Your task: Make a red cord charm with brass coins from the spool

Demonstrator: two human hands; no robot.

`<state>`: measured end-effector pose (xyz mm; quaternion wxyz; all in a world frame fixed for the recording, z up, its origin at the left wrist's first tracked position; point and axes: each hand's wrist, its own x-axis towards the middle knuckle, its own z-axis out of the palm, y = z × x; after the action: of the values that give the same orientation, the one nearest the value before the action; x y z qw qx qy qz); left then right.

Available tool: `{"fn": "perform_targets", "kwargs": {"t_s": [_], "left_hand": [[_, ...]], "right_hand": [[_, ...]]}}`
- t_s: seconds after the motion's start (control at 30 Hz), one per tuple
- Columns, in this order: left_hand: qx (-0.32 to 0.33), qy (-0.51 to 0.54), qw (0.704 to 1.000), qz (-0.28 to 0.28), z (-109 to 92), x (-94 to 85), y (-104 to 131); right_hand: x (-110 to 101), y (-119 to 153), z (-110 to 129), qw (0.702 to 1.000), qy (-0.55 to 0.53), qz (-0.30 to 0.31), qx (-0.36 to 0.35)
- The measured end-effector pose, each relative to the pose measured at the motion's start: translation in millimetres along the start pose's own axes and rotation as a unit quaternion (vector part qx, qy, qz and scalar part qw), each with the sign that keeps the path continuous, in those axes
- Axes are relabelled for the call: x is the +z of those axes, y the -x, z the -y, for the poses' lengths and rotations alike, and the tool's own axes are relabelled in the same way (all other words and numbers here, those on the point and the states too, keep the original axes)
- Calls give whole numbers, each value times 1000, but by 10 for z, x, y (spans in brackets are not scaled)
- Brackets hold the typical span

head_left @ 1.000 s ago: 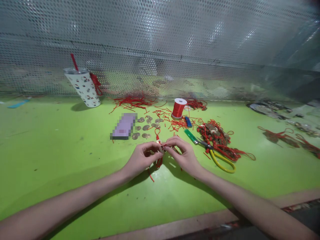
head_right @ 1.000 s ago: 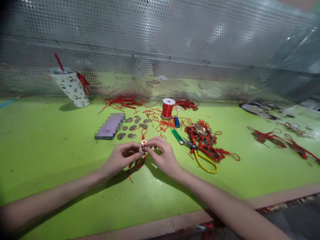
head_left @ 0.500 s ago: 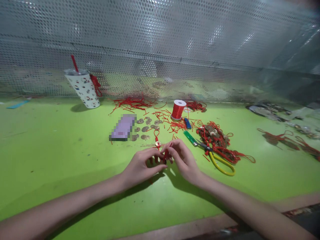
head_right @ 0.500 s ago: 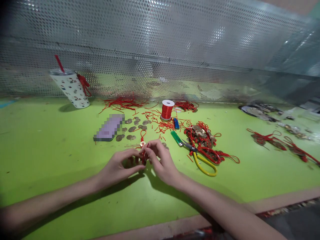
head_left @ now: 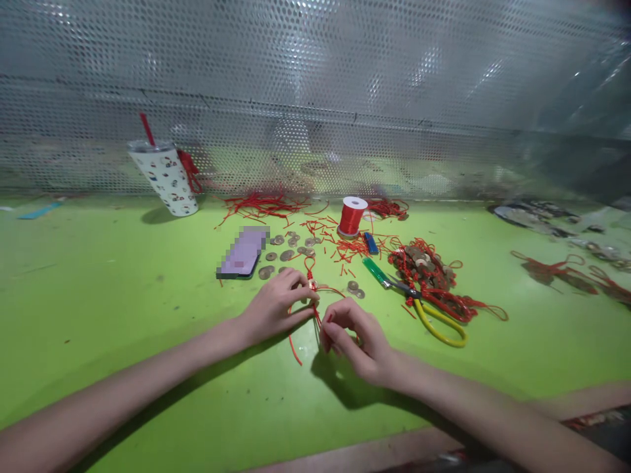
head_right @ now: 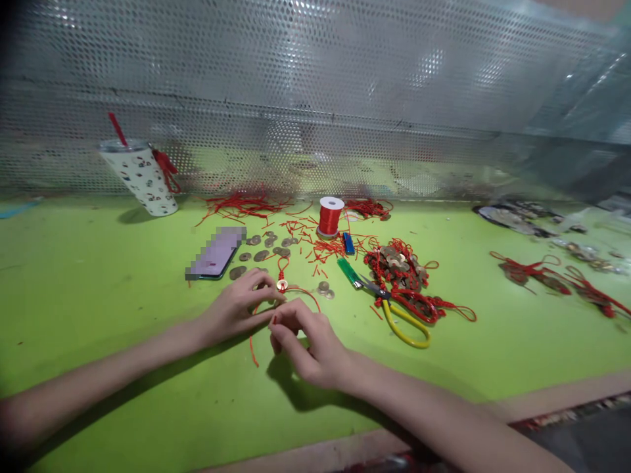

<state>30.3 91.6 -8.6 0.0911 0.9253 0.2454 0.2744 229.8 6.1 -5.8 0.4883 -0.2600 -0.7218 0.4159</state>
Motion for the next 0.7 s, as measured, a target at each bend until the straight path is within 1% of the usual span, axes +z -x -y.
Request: {"fn": "perform_targets", "kwargs": {"t_s": [0.1,0.23,0.33,0.47,0.6,0.67,0.7], "left_hand": [[4,-38,999,6,103,-3,-51],[8,-89,996,11,167,25,-58],[12,-108,994,11,126,50,-25],[11,-130,991,18,22,49,14],[7,-161,987,26,-30,52,40],[6,-170,985,21,-36,59,58],[4,-171,985,17,-38,63,68]], "right_hand": [[6,4,-20,999,25,27,25],[27,2,-8,991,74,89,66],[51,-14,27,985,77,133,76],[81,-26,63,979,69,167,91],[93,-20,91,970,70,220,76],[82,-30,98,969,66,224,79],[68,-43,94,971,69,211,85]]}}
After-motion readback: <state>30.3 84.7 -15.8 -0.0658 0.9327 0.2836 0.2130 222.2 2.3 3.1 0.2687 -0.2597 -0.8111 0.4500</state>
